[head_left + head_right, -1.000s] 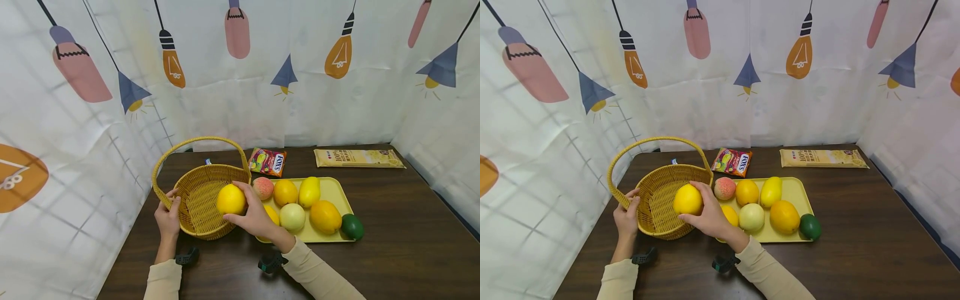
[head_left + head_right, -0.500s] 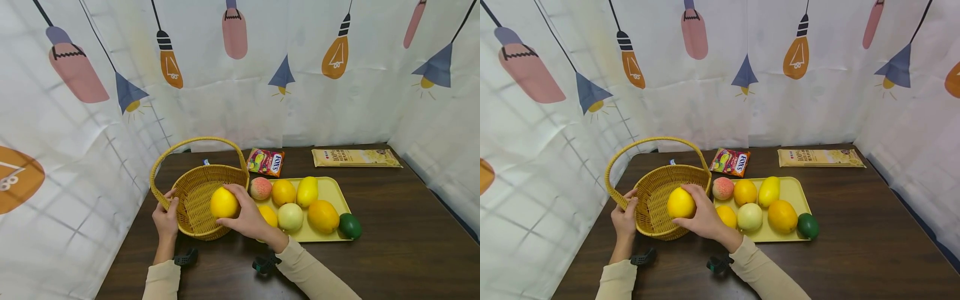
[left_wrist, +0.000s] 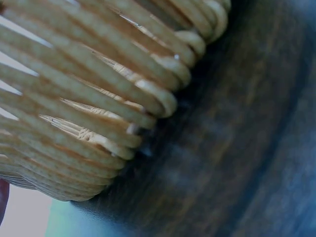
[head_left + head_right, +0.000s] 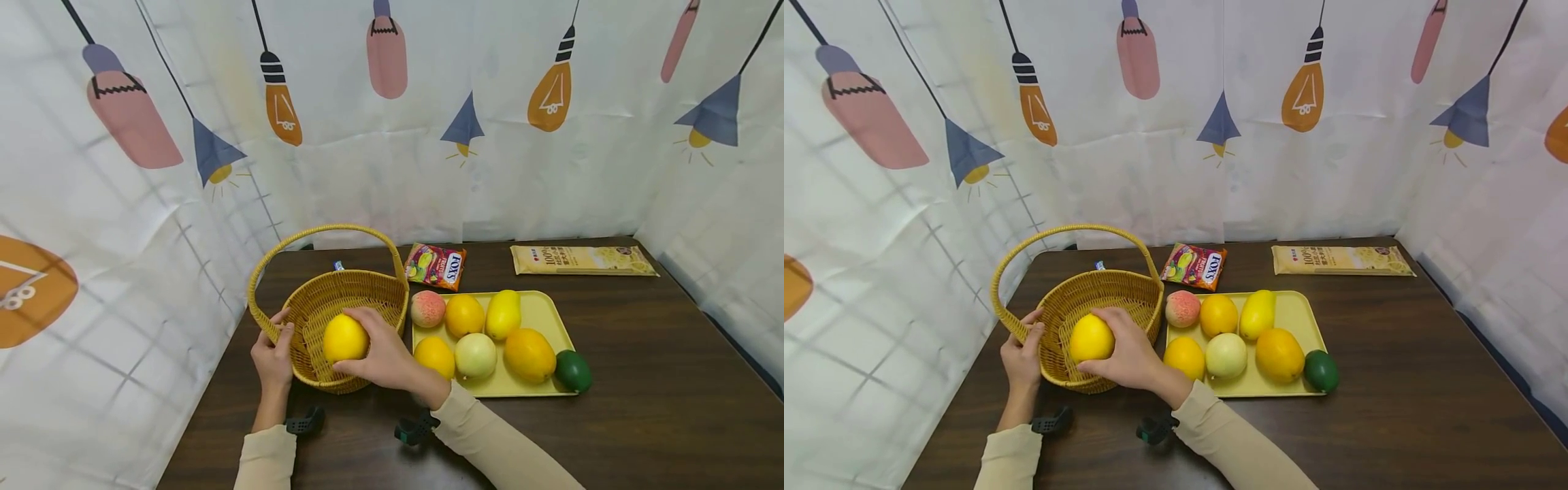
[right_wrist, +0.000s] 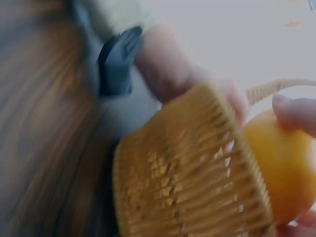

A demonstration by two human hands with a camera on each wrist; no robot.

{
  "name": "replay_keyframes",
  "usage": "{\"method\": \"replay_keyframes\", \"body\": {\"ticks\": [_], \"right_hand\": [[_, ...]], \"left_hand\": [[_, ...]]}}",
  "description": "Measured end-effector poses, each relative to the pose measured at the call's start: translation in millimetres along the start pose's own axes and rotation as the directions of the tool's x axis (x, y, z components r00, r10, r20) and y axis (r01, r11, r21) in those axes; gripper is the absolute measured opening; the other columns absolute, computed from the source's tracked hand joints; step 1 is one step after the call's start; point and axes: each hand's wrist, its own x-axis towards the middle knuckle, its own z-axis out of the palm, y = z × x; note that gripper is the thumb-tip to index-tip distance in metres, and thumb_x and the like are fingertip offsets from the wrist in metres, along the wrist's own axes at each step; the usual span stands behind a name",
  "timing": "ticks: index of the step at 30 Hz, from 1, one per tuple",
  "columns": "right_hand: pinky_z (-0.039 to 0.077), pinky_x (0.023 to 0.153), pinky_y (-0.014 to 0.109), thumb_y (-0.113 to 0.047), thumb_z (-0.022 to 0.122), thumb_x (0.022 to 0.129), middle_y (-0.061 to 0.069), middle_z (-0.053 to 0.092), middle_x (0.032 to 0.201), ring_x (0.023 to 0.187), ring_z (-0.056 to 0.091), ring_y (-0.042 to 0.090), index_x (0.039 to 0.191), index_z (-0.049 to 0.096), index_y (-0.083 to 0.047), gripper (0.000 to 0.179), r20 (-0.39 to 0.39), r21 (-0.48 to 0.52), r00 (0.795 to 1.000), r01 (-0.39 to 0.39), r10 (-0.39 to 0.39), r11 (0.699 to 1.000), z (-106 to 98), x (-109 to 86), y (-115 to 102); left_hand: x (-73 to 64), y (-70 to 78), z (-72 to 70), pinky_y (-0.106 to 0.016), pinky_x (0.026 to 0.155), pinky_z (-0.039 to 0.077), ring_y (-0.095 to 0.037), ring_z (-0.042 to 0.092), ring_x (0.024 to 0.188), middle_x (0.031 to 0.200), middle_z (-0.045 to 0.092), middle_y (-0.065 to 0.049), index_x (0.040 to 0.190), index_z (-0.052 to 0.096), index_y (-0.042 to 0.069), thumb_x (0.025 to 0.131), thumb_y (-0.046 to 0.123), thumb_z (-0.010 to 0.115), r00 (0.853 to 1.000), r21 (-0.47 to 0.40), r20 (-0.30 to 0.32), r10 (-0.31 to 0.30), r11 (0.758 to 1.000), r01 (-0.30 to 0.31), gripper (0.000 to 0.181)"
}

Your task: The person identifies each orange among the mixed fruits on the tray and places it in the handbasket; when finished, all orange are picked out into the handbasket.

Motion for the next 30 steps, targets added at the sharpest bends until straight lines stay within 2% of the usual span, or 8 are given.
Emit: {"method": "replay_keyframes", "body": {"ticks": [5,7,12,14,18,21,24,30], "right_hand": [[0.049,0.085,0.03,-0.045,0.082,0.075,-0.001,0.05,0.136,0.107,0.055,0.012,0.147,0.042,-0.022,0.085,0.078,0.064,0.992,-0.108,0.103,0.992,3,11.6,-6],[0.049,0.082,0.03,-0.044,0.082,0.075,0.0,0.052,0.135,0.104,0.056,0.012,0.147,0.043,-0.019,0.085,0.111,0.093,0.984,-0.147,0.137,0.985,4,17.4,-5],[0.048,0.078,0.028,-0.044,0.082,0.074,0.0,0.053,0.132,0.1,0.055,0.011,0.146,0.044,-0.016,0.086,0.175,0.079,0.967,-0.199,0.183,0.977,11,27.3,-4],[0.048,0.076,0.027,-0.044,0.083,0.073,0.0,0.054,0.132,0.099,0.055,0.011,0.145,0.045,-0.016,0.086,0.209,0.049,0.958,-0.212,0.197,0.976,12,29.1,-6],[0.048,0.078,0.027,-0.043,0.082,0.075,-0.001,0.057,0.131,0.101,0.057,0.012,0.145,0.047,-0.018,0.082,0.27,0.014,0.935,-0.241,0.229,0.97,14,33.5,-6],[0.049,0.085,0.029,-0.033,0.08,0.081,0.0,0.059,0.131,0.109,0.058,0.016,0.142,0.05,-0.015,0.07,0.285,0.037,0.92,-0.29,0.268,0.956,15,36.2,-6],[0.048,0.092,0.031,-0.022,0.077,0.084,0.0,0.062,0.13,0.116,0.057,0.02,0.136,0.055,-0.013,0.057,0.272,0.059,0.914,-0.33,0.303,0.942,17,38.2,-5],[0.048,0.091,0.032,-0.022,0.08,0.081,-0.001,0.061,0.13,0.115,0.058,0.02,0.133,0.057,-0.018,0.057,0.255,0.032,0.912,-0.34,0.321,0.94,18,38.3,-4]], "left_hand": [[0.6,-0.9,-0.6,-0.019,0.047,0.033,-0.005,0.038,0.047,0.065,0.056,0.009,0.117,0.068,-0.006,0.093,0.003,0.061,1.0,-0.015,-0.007,0.013,1.0,-0.013,0.026],[0.7,-0.9,-0.9,-0.018,0.048,0.035,-0.006,0.041,0.049,0.067,0.057,0.009,0.117,0.067,-0.006,0.094,0.004,0.062,1.0,-0.014,-0.009,0.005,1.0,-0.005,0.026],[-0.9,-1.0,-1.3,-0.016,0.051,0.04,-0.01,0.046,0.054,0.07,0.06,0.003,0.118,0.068,-0.005,0.094,0.005,0.062,1.0,-0.006,-0.011,-0.017,1.0,0.017,0.027],[-1.7,-0.6,-1.3,-0.016,0.051,0.04,-0.009,0.045,0.054,0.072,0.062,-0.007,0.118,0.068,-0.005,0.094,0.005,0.062,1.0,0.001,-0.011,-0.019,1.0,0.019,0.027],[-0.9,1.8,-0.5,-0.015,0.058,0.045,-0.006,0.053,0.064,0.096,0.066,-0.026,0.119,0.067,-0.006,0.095,0.007,0.061,1.0,0.007,0.004,-0.021,1.0,0.021,0.028],[0.0,3.6,0.0,-0.016,0.065,0.048,-0.006,0.058,0.075,0.111,0.066,-0.024,0.12,0.066,-0.006,0.095,0.007,0.06,0.999,0.002,0.014,-0.038,0.999,0.038,0.028],[-0.3,4.3,0.0,-0.015,0.068,0.049,-0.007,0.059,0.079,0.115,0.066,-0.02,0.121,0.065,-0.006,0.096,0.007,0.06,0.998,-0.001,0.015,-0.061,0.998,0.061,0.029],[-0.9,3.4,-0.4,-0.013,0.071,0.049,-0.005,0.06,0.088,0.123,0.063,-0.026,0.118,0.065,-0.009,0.097,0.01,0.06,0.998,-0.007,0.028,-0.061,0.998,0.061,0.029]]}}
